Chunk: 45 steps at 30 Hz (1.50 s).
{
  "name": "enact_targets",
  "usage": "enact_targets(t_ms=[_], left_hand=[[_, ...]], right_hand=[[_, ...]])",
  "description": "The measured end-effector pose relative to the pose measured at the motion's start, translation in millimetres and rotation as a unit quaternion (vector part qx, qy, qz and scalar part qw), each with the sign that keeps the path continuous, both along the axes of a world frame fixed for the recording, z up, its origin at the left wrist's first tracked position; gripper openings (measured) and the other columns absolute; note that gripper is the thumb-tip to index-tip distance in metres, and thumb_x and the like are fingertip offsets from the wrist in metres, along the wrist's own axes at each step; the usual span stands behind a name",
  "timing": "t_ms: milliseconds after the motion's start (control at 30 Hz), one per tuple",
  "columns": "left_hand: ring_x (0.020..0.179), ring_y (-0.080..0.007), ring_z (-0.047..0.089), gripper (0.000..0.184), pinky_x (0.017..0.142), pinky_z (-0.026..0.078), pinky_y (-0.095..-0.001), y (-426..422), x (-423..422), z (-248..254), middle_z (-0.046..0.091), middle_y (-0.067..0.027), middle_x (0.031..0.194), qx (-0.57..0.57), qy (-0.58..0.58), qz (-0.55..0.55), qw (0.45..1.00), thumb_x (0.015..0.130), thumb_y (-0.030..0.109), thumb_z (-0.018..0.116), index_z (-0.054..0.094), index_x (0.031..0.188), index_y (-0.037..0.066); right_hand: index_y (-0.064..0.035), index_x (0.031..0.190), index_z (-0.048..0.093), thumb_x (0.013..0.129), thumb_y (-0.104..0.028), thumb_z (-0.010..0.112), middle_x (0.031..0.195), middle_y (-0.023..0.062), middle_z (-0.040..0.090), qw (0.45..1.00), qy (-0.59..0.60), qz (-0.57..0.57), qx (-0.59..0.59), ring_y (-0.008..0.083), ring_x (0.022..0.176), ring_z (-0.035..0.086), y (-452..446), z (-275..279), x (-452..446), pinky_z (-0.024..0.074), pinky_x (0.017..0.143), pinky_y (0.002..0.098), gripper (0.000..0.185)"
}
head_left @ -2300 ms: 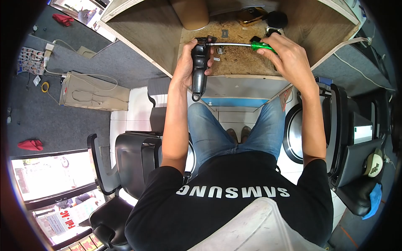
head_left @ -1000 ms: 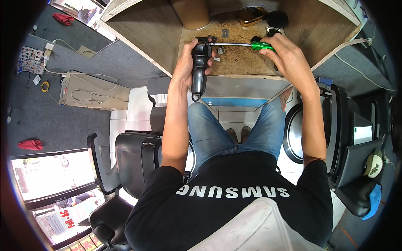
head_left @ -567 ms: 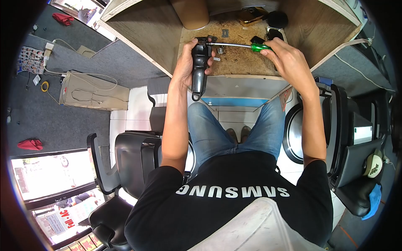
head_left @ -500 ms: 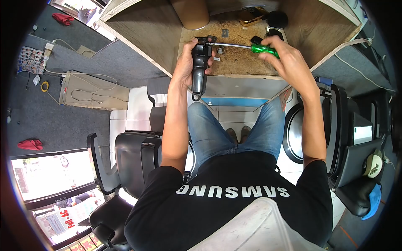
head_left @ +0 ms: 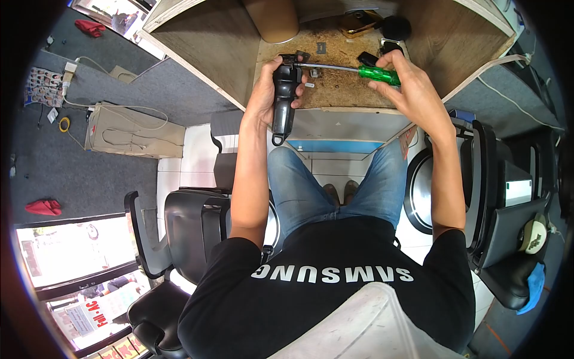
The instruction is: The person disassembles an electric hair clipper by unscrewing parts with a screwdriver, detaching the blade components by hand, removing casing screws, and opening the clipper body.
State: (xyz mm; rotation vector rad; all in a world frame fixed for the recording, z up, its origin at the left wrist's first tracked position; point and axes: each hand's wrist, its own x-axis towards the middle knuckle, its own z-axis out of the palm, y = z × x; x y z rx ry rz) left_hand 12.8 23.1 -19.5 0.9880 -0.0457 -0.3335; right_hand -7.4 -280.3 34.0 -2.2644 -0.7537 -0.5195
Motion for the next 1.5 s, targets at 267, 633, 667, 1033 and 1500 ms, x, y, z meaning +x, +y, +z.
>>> enact_targets(t_ms=[267, 633, 667, 1033, 1500], left_hand=[[0.066, -0.0152, 0.058, 0.049, 0.042, 0.047, -0.0270, -1, -1, 3, 0.064, -0.0147, 0.090, -0.004, -0.007, -0.005, 1.000, 0.106, 0.044, 0.045, 0.055, 0.132, 0.004], [0.067, -0.0144, 0.055, 0.048, 0.043, 0.047, -0.0266, 1, 1, -1, 0.058, -0.0103, 0.086, -0.011, -0.011, -0.015, 1.000, 0.107, 0.045, 0.044, 0.054, 0.131, 0.004], [0.067, -0.0143, 0.054, 0.049, 0.043, 0.047, -0.0265, 1, 0, -1, 0.057, -0.0099, 0.086, -0.017, -0.011, -0.015, 1.000, 0.107, 0.045, 0.044, 0.053, 0.131, 0.004], [0.065, -0.0139, 0.055, 0.048, 0.042, 0.047, -0.0265, -1, -2, 2, 0.057, -0.0086, 0.085, 0.011, -0.022, -0.010, 1.000, 0.107, 0.045, 0.043, 0.052, 0.131, 0.004], [0.068, -0.0119, 0.056, 0.041, 0.045, 0.047, -0.0261, -4, -6, -3, 0.060, -0.0075, 0.087, -0.013, -0.043, 0.007, 0.999, 0.107, 0.042, 0.055, 0.054, 0.130, 0.008]], right_hand=[[-0.0012, 0.107, 0.064, 0.096, -0.033, 0.073, 0.089, 0.0154, 0.069, 0.993, 0.001, -0.025, -0.112, 0.0345, 0.081, 0.070, -8, -5, 4, 0.0535, 0.070, 0.0465, 0.035], [-0.0004, 0.102, 0.065, 0.095, -0.032, 0.074, 0.086, 0.0137, 0.069, 0.994, -0.077, -0.006, -0.076, 0.0350, 0.074, 0.069, -3, 1, 0, 0.0535, 0.065, 0.0443, 0.034], [-0.0005, 0.102, 0.064, 0.095, -0.032, 0.074, 0.086, 0.0133, 0.069, 0.992, -0.091, -0.009, -0.092, 0.0349, 0.074, 0.069, -4, -2, 1, 0.0534, 0.065, 0.0444, 0.034], [-0.0018, 0.100, 0.067, 0.095, -0.033, 0.072, 0.084, 0.0120, 0.066, 0.995, -0.076, -0.004, -0.057, 0.0336, 0.073, 0.067, -3, 8, -5, 0.0521, 0.064, 0.0449, 0.032], [-0.0054, 0.099, 0.071, 0.088, -0.028, 0.078, 0.087, 0.0054, 0.064, 0.982, -0.176, -0.028, -0.063, 0.0246, 0.078, 0.064, 4, 13, -7, 0.0532, 0.066, 0.0390, 0.026]])
